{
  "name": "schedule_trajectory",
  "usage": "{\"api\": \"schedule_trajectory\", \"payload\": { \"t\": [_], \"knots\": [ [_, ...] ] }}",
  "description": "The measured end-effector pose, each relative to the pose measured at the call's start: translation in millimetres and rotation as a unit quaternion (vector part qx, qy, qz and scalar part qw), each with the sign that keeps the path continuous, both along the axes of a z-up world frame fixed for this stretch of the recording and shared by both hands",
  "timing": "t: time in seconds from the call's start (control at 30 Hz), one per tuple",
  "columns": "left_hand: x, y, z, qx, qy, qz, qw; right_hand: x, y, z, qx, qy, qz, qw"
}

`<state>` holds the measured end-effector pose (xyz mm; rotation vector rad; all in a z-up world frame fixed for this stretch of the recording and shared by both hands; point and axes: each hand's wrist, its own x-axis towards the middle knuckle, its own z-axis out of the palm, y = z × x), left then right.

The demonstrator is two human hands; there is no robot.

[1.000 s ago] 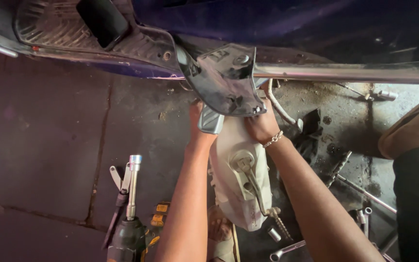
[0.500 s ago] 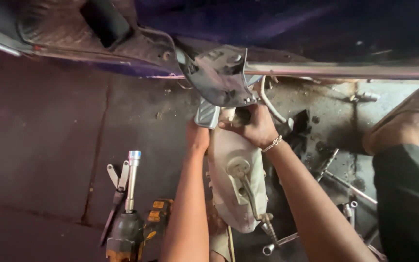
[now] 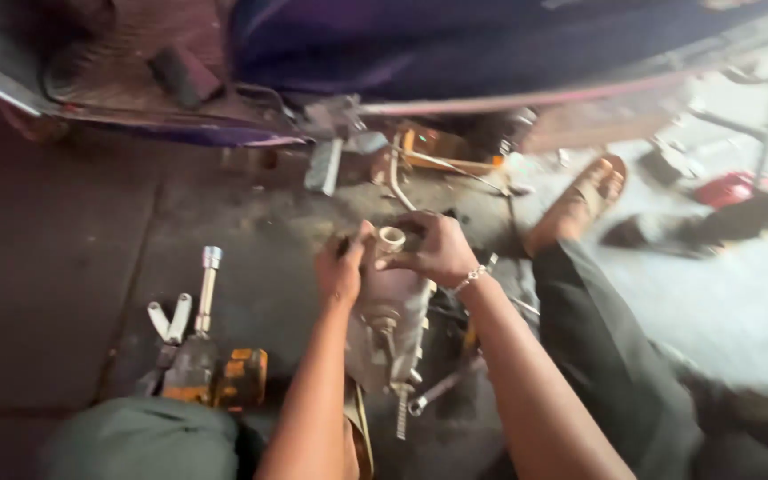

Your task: Cleaning and scraping residue from a removed scooter crankcase/CVT cover.

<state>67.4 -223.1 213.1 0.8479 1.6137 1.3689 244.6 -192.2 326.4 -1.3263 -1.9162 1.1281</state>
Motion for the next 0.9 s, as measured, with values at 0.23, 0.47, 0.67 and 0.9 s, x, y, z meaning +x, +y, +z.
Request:
{"api": "schedule_trajectory", "payload": {
  "t": [0.23, 0.47, 0.67, 0.9],
  "knots": [
    [19, -75, 32, 0.078, 0.049, -0.101, 0.991, 7, -97, 42, 0.127, -0.105, -0.046, 0.985],
    [11, -169, 94, 0.019, -0.209, -0.151, 0.966, -1, -137, 24, 0.012, -0.083, -0.103, 0.991],
    [21, -215, 130, 0.181, 0.170, -0.094, 0.964, -4, -137, 46, -0.181, -0.077, -0.005, 0.981],
    [40, -220, 199, 0.087, 0.493, -0.107, 0.859, -26, -142, 109, -0.196, -0.206, 0.087, 0.955]
  ]
}}
